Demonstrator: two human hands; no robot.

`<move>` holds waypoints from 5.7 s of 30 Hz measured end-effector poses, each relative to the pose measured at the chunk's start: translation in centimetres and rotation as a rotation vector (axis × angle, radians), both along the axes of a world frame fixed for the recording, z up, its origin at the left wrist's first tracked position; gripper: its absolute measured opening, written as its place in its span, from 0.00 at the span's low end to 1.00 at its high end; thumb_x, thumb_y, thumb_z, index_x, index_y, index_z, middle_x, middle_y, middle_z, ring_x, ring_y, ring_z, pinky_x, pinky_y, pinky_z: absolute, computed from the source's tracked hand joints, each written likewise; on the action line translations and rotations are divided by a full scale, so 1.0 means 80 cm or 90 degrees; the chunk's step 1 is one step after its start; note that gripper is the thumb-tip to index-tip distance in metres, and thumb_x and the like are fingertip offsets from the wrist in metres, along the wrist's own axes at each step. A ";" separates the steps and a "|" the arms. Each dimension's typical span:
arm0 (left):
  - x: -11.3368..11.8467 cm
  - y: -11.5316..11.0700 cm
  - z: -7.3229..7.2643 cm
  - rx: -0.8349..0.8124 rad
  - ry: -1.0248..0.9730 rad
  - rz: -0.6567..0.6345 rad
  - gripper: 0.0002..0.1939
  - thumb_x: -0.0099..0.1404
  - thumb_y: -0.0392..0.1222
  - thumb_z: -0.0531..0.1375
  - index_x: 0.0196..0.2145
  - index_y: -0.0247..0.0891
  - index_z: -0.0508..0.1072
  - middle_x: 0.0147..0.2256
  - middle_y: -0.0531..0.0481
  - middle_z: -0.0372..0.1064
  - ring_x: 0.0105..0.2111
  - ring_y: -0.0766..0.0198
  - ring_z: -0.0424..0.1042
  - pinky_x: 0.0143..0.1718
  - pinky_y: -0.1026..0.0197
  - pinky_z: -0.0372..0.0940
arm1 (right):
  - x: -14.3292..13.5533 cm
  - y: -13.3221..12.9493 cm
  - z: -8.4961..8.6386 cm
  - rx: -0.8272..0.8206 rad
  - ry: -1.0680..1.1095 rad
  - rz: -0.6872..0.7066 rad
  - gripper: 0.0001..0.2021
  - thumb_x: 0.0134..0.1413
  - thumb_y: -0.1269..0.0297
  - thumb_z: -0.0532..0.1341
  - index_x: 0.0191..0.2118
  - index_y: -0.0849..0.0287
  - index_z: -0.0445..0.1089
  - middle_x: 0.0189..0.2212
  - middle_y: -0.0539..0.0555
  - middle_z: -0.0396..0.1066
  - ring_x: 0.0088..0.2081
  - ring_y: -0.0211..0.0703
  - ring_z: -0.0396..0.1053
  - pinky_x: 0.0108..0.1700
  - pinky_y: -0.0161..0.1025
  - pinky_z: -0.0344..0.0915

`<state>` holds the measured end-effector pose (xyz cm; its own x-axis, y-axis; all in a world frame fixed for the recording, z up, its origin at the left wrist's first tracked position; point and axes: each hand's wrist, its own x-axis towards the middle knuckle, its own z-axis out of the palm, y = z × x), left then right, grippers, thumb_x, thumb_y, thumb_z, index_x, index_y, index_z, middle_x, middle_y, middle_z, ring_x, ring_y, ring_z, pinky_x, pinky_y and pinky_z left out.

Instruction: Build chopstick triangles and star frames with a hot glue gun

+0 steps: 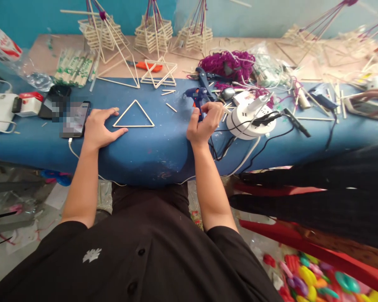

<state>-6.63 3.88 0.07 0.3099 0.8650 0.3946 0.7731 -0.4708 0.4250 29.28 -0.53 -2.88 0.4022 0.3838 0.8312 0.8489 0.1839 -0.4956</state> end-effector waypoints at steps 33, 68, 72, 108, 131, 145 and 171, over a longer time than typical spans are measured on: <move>0.003 -0.007 0.008 -0.022 0.057 0.029 0.34 0.62 0.58 0.72 0.62 0.43 0.79 0.60 0.44 0.81 0.61 0.40 0.75 0.65 0.41 0.66 | 0.004 0.008 -0.005 -0.021 -0.137 0.113 0.19 0.77 0.49 0.49 0.32 0.51 0.58 0.27 0.52 0.61 0.33 0.48 0.64 0.42 0.49 0.63; -0.003 -0.016 -0.033 0.157 0.034 0.096 0.28 0.71 0.51 0.50 0.56 0.37 0.82 0.46 0.36 0.84 0.49 0.41 0.81 0.50 0.43 0.71 | -0.027 -0.028 -0.035 -0.206 -0.205 0.008 0.20 0.68 0.56 0.57 0.24 0.52 0.54 0.22 0.52 0.61 0.28 0.44 0.57 0.34 0.46 0.44; -0.003 -0.018 -0.036 0.165 0.035 0.102 0.29 0.71 0.52 0.50 0.56 0.37 0.82 0.46 0.36 0.84 0.47 0.40 0.81 0.48 0.43 0.70 | -0.028 -0.027 -0.034 -0.210 -0.199 0.006 0.20 0.67 0.56 0.58 0.24 0.52 0.54 0.22 0.52 0.60 0.28 0.44 0.56 0.34 0.45 0.44; 0.008 -0.024 -0.011 0.059 0.043 0.115 0.29 0.72 0.60 0.56 0.59 0.41 0.80 0.53 0.41 0.82 0.56 0.40 0.74 0.59 0.40 0.67 | -0.022 -0.030 -0.036 -0.216 -0.155 0.091 0.19 0.66 0.57 0.57 0.26 0.51 0.48 0.23 0.50 0.55 0.28 0.44 0.54 0.36 0.46 0.45; 0.007 -0.022 -0.010 0.058 0.061 0.099 0.30 0.75 0.62 0.55 0.60 0.40 0.80 0.54 0.41 0.81 0.57 0.40 0.73 0.59 0.39 0.66 | -0.021 -0.031 -0.037 -0.172 -0.163 0.100 0.20 0.66 0.58 0.57 0.27 0.51 0.46 0.23 0.49 0.54 0.28 0.43 0.54 0.35 0.46 0.47; 0.010 -0.025 -0.006 0.044 0.073 0.103 0.31 0.74 0.64 0.55 0.60 0.40 0.81 0.56 0.39 0.79 0.59 0.39 0.73 0.61 0.39 0.66 | -0.021 -0.032 -0.035 -0.200 -0.152 0.104 0.20 0.66 0.56 0.56 0.26 0.50 0.45 0.22 0.49 0.51 0.28 0.43 0.52 0.35 0.46 0.46; 0.015 -0.013 0.015 -0.052 0.068 0.104 0.32 0.60 0.64 0.75 0.57 0.45 0.86 0.54 0.40 0.75 0.58 0.38 0.71 0.61 0.39 0.67 | -0.092 0.025 0.030 -0.459 -0.201 0.377 0.29 0.53 0.45 0.76 0.55 0.59 0.80 0.54 0.65 0.76 0.57 0.69 0.72 0.67 0.65 0.70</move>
<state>-5.46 2.86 1.25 0.1992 0.9348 0.2940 0.8788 -0.3032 0.3685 21.95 1.44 -0.51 -0.2192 0.9086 0.3554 0.8299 0.3652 -0.4219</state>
